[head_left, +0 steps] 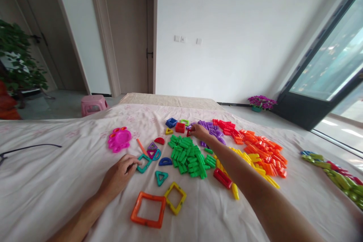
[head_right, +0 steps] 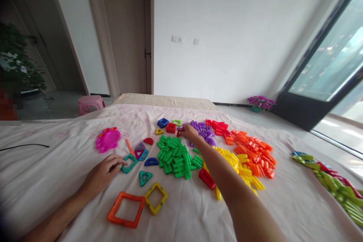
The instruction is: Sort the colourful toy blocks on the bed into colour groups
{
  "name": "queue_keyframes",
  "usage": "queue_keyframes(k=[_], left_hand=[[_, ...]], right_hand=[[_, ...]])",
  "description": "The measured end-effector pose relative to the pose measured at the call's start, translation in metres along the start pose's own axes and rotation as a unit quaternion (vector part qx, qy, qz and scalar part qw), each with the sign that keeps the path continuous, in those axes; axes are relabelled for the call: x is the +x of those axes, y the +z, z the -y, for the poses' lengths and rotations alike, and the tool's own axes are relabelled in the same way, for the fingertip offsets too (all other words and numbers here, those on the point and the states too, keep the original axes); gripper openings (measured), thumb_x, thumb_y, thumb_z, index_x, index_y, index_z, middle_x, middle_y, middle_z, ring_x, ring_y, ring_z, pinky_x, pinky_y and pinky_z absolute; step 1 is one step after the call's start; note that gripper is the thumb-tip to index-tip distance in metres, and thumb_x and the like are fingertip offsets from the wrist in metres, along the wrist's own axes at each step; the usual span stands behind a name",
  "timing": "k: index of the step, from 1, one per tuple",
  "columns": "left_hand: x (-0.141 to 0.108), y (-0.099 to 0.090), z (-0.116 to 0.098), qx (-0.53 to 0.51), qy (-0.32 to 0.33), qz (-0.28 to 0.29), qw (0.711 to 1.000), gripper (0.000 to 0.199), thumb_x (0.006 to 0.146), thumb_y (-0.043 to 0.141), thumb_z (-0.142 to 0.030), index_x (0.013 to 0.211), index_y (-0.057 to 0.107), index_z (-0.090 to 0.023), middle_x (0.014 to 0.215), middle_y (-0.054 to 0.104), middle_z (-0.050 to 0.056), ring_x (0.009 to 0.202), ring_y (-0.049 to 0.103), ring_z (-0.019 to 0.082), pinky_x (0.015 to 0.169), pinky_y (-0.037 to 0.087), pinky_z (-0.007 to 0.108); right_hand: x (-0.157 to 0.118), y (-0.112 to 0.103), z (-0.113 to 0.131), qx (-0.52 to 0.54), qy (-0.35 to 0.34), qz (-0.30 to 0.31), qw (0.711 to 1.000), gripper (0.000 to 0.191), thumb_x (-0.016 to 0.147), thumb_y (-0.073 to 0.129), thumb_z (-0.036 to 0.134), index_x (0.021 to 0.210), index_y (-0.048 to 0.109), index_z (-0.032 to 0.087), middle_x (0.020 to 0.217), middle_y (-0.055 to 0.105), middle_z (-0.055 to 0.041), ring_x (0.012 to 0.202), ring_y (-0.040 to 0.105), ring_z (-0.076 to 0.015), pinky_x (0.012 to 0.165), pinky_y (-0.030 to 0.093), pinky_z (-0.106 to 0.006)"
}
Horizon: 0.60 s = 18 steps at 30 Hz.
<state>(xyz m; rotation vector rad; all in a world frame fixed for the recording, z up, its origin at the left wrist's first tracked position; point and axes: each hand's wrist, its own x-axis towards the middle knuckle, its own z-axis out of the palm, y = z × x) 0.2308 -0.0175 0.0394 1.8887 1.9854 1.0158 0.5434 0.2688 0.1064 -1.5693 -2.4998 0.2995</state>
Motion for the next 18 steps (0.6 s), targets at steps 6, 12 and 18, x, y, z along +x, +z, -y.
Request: queue_keyframes(k=[6, 12, 18], left_hand=[[0.001, 0.003, 0.006, -0.004, 0.005, -0.006, 1.000, 0.028, 0.091, 0.047, -0.033, 0.097, 0.073, -0.026, 0.109, 0.068, 0.003, 0.099, 0.066, 0.019, 0.091, 0.049, 0.028], [0.001, 0.002, 0.005, -0.002, 0.003, -0.001, 1.000, 0.029, 0.092, 0.045, -0.034, 0.095, 0.073, -0.027, 0.109, 0.068, 0.003, 0.100, 0.066, 0.018, 0.090, 0.050, 0.028], [0.002, 0.001, 0.002, -0.001, -0.001, 0.003, 1.000, 0.029, 0.092, 0.045, -0.033, 0.096, 0.072, -0.026, 0.108, 0.068, 0.003, 0.100, 0.066, 0.019, 0.092, 0.049, 0.029]], right_hand=[[0.010, -0.003, -0.011, 0.025, -0.042, -0.010, 0.999, 0.026, 0.080, 0.063, 0.014, 0.103, 0.075, 0.019, 0.098, 0.076, -0.0037, 0.087, 0.069, -0.0163, 0.071, 0.047, -0.019], [0.015, -0.008, -0.004, 0.006, -0.115, 0.049, 0.992, 0.035, 0.075, 0.064, 0.005, 0.099, 0.079, 0.025, 0.102, 0.077, 0.0026, 0.094, 0.069, -0.0149, 0.082, 0.048, -0.017], [0.000, -0.011, 0.022, -0.046, -0.098, 0.013, 0.994, 0.039, 0.077, 0.059, 0.005, 0.107, 0.078, 0.023, 0.117, 0.073, -0.0062, 0.109, 0.065, -0.0227, 0.091, 0.048, -0.027]])
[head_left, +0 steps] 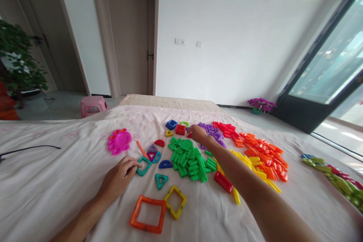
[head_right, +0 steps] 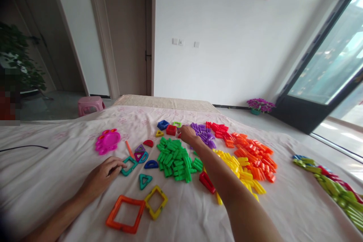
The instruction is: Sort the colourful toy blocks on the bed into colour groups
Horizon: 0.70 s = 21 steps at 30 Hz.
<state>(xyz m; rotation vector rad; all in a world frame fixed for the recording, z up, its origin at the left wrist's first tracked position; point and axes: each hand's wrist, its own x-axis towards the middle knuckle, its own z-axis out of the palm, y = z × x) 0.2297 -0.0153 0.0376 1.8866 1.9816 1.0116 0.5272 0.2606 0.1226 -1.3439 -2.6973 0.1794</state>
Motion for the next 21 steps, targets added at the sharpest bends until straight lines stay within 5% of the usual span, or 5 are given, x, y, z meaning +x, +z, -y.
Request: queue_keyframes(k=[3, 7, 11, 21], left_hand=[[0.000, -0.002, -0.004, 0.003, -0.004, 0.004, 1.000, 0.028, 0.092, 0.045, -0.030, 0.097, 0.072, -0.026, 0.108, 0.068, 0.003, 0.099, 0.066, 0.019, 0.092, 0.049, 0.029], [-0.001, -0.006, -0.011, 0.002, -0.009, 0.012, 1.000, 0.029, 0.092, 0.044, -0.027, 0.097, 0.073, -0.026, 0.109, 0.068, 0.003, 0.100, 0.065, 0.019, 0.090, 0.048, 0.030], [-0.001, -0.009, -0.017, -0.002, -0.010, 0.017, 1.000, 0.028, 0.091, 0.045, -0.024, 0.097, 0.072, -0.025, 0.108, 0.067, 0.003, 0.100, 0.064, 0.018, 0.089, 0.047, 0.030], [-0.001, -0.010, -0.017, -0.007, -0.008, 0.018, 1.000, 0.028, 0.091, 0.044, -0.023, 0.097, 0.072, -0.024, 0.109, 0.067, 0.004, 0.097, 0.064, 0.018, 0.086, 0.047, 0.030]], right_hand=[[-0.009, -0.002, 0.040, 0.009, -0.035, -0.018, 0.999, 0.036, 0.084, 0.057, 0.013, 0.112, 0.075, 0.024, 0.118, 0.072, -0.0061, 0.109, 0.065, -0.0220, 0.092, 0.047, -0.027], [-0.030, 0.003, 0.113, 0.054, -0.197, 0.036, 0.978, 0.026, 0.089, 0.057, 0.028, 0.107, 0.076, 0.025, 0.106, 0.075, -0.0033, 0.097, 0.067, -0.0191, 0.084, 0.047, -0.025], [-0.051, 0.014, 0.166, -0.031, -0.237, 0.044, 0.970, 0.031, 0.083, 0.063, 0.036, 0.108, 0.074, 0.020, 0.109, 0.071, -0.0099, 0.103, 0.064, -0.0260, 0.086, 0.048, -0.033], [-0.055, 0.025, 0.188, -0.133, -0.194, 0.022, 0.972, 0.037, 0.079, 0.062, 0.033, 0.109, 0.067, 0.013, 0.113, 0.067, -0.0157, 0.106, 0.062, -0.0320, 0.086, 0.050, -0.043]])
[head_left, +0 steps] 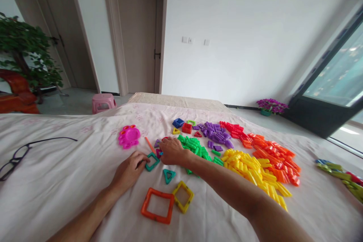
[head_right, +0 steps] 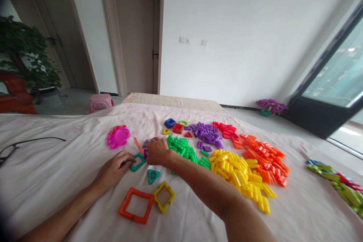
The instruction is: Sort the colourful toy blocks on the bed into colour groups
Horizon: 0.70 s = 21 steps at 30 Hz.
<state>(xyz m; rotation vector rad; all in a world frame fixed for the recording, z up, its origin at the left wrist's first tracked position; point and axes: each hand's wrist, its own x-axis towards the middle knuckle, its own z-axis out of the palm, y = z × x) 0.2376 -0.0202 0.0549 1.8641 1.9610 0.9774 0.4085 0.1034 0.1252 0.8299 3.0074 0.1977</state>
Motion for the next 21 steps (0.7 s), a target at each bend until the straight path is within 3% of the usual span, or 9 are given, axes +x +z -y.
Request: queue_keyframes(k=[7, 12, 15, 21], left_hand=[[-0.001, -0.001, -0.002, 0.001, 0.000, -0.009, 1.000, 0.027, 0.089, 0.046, -0.023, 0.095, 0.072, -0.024, 0.106, 0.068, 0.004, 0.094, 0.065, 0.018, 0.084, 0.047, 0.029], [-0.001, 0.000, 0.001, 0.000, 0.003, -0.008, 1.000, 0.027, 0.089, 0.046, -0.022, 0.094, 0.072, -0.024, 0.106, 0.068, 0.004, 0.096, 0.065, 0.018, 0.085, 0.048, 0.030], [0.000, 0.001, 0.003, -0.004, 0.004, -0.007, 1.000, 0.027, 0.089, 0.046, -0.021, 0.096, 0.072, -0.024, 0.107, 0.068, 0.004, 0.097, 0.065, 0.019, 0.087, 0.048, 0.031], [0.000, 0.003, 0.005, -0.010, 0.002, -0.010, 1.000, 0.027, 0.089, 0.045, -0.021, 0.095, 0.071, -0.023, 0.105, 0.068, 0.005, 0.095, 0.064, 0.018, 0.085, 0.048, 0.031]], right_hand=[[-0.003, 0.008, -0.002, -0.116, -0.155, -0.065, 0.979, 0.017, 0.087, 0.056, 0.018, 0.097, 0.068, 0.010, 0.097, 0.069, -0.0156, 0.095, 0.062, -0.0289, 0.082, 0.048, -0.042], [0.002, 0.018, -0.004, -0.144, -0.203, -0.078, 0.965, 0.022, 0.092, 0.046, 0.011, 0.092, 0.068, 0.009, 0.089, 0.069, -0.0154, 0.089, 0.063, -0.0275, 0.076, 0.046, -0.041], [0.005, 0.018, -0.002, -0.128, -0.183, -0.066, 0.973, 0.023, 0.092, 0.047, 0.013, 0.092, 0.069, 0.009, 0.092, 0.070, -0.0156, 0.091, 0.064, -0.0279, 0.077, 0.047, -0.040], [0.006, 0.002, -0.011, 0.030, -0.024, 0.006, 0.999, 0.031, 0.089, 0.056, 0.039, 0.098, 0.074, 0.016, 0.094, 0.074, -0.0109, 0.085, 0.069, -0.0254, 0.074, 0.049, -0.033]])
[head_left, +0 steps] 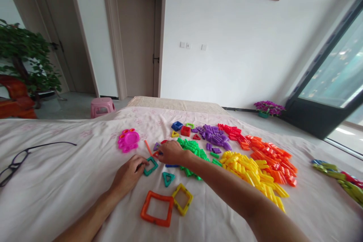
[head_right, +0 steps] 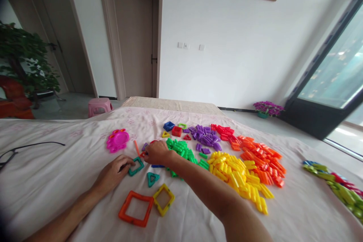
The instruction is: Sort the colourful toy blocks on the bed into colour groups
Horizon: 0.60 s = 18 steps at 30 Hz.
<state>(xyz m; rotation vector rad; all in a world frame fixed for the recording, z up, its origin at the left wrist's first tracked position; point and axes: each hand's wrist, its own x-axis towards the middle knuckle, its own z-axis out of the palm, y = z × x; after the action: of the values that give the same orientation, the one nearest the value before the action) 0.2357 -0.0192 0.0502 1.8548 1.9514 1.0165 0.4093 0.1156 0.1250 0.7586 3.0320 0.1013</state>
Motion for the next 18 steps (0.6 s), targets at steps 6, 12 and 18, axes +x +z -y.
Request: queue_keyframes(k=[6, 12, 18], left_hand=[[0.000, -0.003, -0.006, -0.033, -0.015, -0.035, 0.999, 0.027, 0.091, 0.046, -0.027, 0.102, 0.070, -0.022, 0.105, 0.069, 0.006, 0.095, 0.065, 0.020, 0.086, 0.049, 0.032], [0.002, -0.003, -0.003, -0.044, 0.001, -0.045, 0.998, 0.039, 0.095, 0.046, -0.038, 0.124, 0.065, -0.021, 0.122, 0.068, 0.008, 0.112, 0.062, 0.021, 0.098, 0.047, 0.034], [0.002, -0.007, -0.008, -0.005, 0.027, -0.047, 0.999, 0.042, 0.094, 0.047, -0.040, 0.127, 0.066, -0.022, 0.123, 0.069, 0.009, 0.115, 0.060, 0.024, 0.102, 0.043, 0.038]], right_hand=[[0.001, -0.005, -0.020, 0.215, -0.006, 0.066, 0.974, 0.028, 0.086, 0.062, 0.038, 0.098, 0.077, 0.018, 0.079, 0.071, -0.0012, 0.069, 0.061, -0.0131, 0.058, 0.039, -0.019], [0.003, 0.001, -0.024, 0.299, -0.067, 0.054, 0.950, 0.023, 0.086, 0.062, 0.030, 0.092, 0.075, 0.014, 0.070, 0.062, 0.0022, 0.063, 0.052, -0.0096, 0.056, 0.036, -0.018], [0.008, 0.005, -0.023, 0.331, -0.114, 0.032, 0.936, 0.020, 0.087, 0.062, 0.029, 0.092, 0.073, 0.013, 0.073, 0.061, 0.0025, 0.069, 0.054, -0.0105, 0.062, 0.039, -0.019]])
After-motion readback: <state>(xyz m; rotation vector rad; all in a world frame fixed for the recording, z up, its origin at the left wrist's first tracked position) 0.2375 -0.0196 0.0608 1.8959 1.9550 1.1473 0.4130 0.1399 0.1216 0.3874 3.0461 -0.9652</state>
